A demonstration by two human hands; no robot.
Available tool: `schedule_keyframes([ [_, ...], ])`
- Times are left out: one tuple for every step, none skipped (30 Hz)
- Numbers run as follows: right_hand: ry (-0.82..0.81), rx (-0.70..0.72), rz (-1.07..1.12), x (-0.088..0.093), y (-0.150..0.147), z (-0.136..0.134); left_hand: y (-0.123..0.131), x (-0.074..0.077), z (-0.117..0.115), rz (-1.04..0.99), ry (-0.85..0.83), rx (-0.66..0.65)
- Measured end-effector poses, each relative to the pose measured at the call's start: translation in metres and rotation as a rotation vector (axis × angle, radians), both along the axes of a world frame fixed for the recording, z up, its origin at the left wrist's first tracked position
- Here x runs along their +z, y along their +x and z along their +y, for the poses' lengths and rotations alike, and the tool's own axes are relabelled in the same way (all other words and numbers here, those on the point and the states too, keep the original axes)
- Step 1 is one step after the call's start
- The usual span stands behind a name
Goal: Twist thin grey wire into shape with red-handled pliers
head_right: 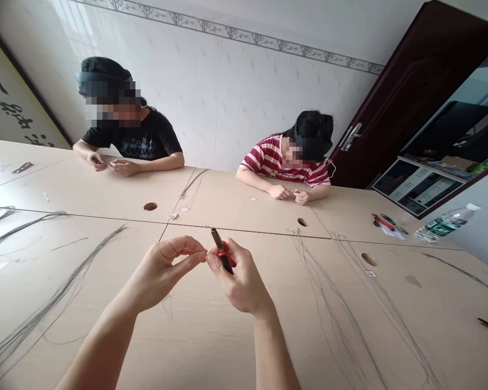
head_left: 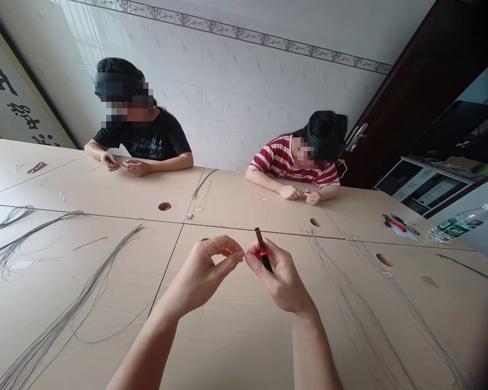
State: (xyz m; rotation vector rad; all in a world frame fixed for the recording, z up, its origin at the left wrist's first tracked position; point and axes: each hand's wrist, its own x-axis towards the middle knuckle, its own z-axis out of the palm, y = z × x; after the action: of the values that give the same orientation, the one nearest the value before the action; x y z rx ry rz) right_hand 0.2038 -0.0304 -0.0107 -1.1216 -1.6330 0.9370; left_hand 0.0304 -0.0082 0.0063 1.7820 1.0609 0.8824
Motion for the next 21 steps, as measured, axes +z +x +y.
schedule_keyframes([
  [-0.017, 0.008, 0.015, 0.001, 0.000, 0.000, 0.000, 0.000, 0.000, 0.013, 0.012, 0.004],
  [-0.029, 0.013, 0.026, 0.001, 0.001, 0.000, 0.001, 0.000, 0.000, 0.023, 0.022, 0.010],
  [-0.036, 0.012, 0.031, 0.002, 0.001, 0.000, 0.001, 0.000, 0.001, 0.026, 0.030, 0.013],
  [-0.035, 0.007, 0.030, 0.002, 0.002, 0.000, 0.001, 0.000, 0.002, 0.015, 0.034, 0.007],
  [-0.027, -0.002, 0.025, 0.001, 0.002, 0.000, 0.001, 0.000, 0.003, -0.006, 0.031, -0.011],
  [-0.015, -0.015, 0.015, 0.001, 0.003, 0.000, 0.000, 0.000, 0.004, -0.034, 0.023, -0.035],
  [-0.002, -0.029, 0.001, 0.001, 0.003, 0.000, 0.000, 0.000, 0.005, -0.062, 0.006, -0.059],
  [0.012, -0.046, -0.015, 0.000, 0.003, 0.001, -0.001, -0.001, 0.007, -0.084, -0.018, -0.076],
  [0.028, -0.061, -0.033, -0.001, 0.004, 0.001, -0.002, -0.001, 0.008, -0.098, -0.047, -0.083],
  [0.046, -0.077, -0.049, -0.001, 0.004, 0.002, -0.003, -0.002, 0.010, -0.104, -0.078, -0.085],
  [0.068, -0.089, -0.063, -0.002, 0.005, 0.002, -0.003, -0.003, 0.011, -0.110, -0.108, -0.089],
  [0.093, -0.098, -0.077, -0.002, 0.005, 0.002, -0.003, -0.003, 0.013, -0.120, -0.137, -0.104],
  [0.120, -0.106, -0.092, -0.002, 0.006, 0.003, -0.004, -0.004, 0.014, -0.135, -0.162, -0.134],
  [0.147, -0.113, -0.109, -0.003, 0.006, 0.003, -0.004, -0.005, 0.016, -0.156, -0.181, -0.174],
  [0.170, -0.118, -0.125, -0.003, 0.007, 0.003, -0.004, -0.007, 0.017, -0.177, -0.199, -0.217],
  [0.190, -0.125, -0.139, -0.003, 0.007, 0.002, -0.004, -0.008, 0.019, -0.194, -0.222, -0.258],
  [0.207, -0.134, -0.150, -0.004, 0.008, 0.002, -0.005, -0.009, 0.020, -0.204, -0.254, -0.296],
  [0.220, -0.146, -0.158, -0.004, 0.009, 0.002, -0.006, -0.011, 0.022, -0.206, -0.298, -0.335],
  [0.232, -0.158, -0.163, -0.004, 0.009, 0.002, -0.007, -0.013, 0.023, -0.210, -0.354, -0.379],
  [0.243, -0.171, -0.166, -0.004, 0.009, 0.002, -0.008, -0.015, 0.024, -0.224, -0.419, -0.431],
  [0.253, -0.183, -0.168, -0.005, 0.010, 0.002, -0.010, -0.017, 0.024, -0.260, -0.483, -0.496],
])
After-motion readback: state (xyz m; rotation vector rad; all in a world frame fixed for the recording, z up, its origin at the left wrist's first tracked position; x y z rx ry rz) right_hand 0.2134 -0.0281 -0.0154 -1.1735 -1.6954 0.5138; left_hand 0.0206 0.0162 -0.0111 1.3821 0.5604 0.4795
